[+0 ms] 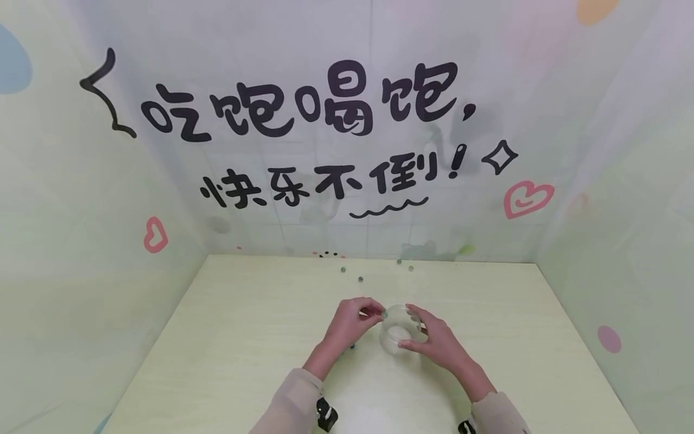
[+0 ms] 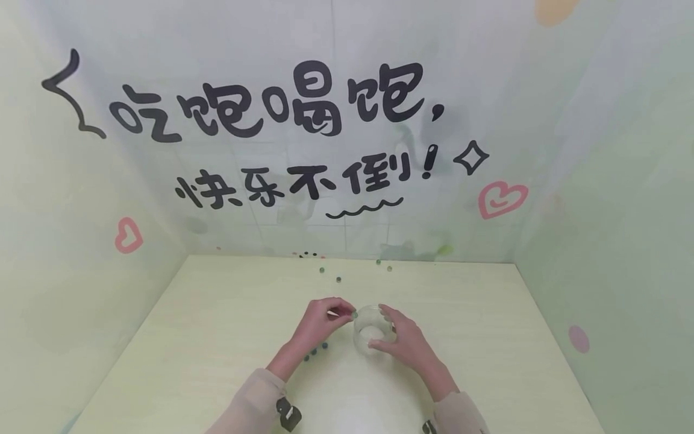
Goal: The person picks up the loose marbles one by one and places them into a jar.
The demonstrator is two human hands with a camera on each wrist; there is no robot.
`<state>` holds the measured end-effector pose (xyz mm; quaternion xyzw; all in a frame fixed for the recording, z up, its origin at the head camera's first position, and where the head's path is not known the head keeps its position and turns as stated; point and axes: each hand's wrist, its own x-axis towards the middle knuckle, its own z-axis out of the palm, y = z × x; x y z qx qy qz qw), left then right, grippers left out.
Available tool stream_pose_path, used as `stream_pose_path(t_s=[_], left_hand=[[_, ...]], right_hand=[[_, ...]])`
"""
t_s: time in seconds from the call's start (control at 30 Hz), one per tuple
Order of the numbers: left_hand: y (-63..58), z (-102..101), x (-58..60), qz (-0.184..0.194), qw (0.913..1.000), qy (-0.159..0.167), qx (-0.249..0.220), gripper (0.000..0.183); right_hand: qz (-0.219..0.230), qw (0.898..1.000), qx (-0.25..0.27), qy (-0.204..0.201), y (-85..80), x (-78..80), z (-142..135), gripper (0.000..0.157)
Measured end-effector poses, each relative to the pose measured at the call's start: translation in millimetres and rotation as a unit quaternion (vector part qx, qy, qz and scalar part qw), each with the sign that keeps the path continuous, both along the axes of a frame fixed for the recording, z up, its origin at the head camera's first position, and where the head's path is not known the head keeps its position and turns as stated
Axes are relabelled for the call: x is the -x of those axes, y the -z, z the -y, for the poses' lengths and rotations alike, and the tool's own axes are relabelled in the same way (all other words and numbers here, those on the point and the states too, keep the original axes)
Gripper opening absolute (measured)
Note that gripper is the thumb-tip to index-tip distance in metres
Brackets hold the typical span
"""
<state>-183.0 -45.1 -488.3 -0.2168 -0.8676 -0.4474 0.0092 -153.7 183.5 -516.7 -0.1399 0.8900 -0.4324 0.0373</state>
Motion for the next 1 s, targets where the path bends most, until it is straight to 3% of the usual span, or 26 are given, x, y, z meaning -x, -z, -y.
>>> stream_pose_path(t_s=[0.5,1.0], left_hand=[[4.9,-9.5,1.1,0.01,0.9999,0.01,0.004,0.013],[2.5,-13.2,-1.7,0.01,0.9999,0.011,0.008,0.013]], right_hand=[[-0.001,1.0,0.003,0.002,3.9,2.0,0.9,0.083],[0.0,1.0,-0.001,0.002,-0.8,-1.0,0.9,0.081]])
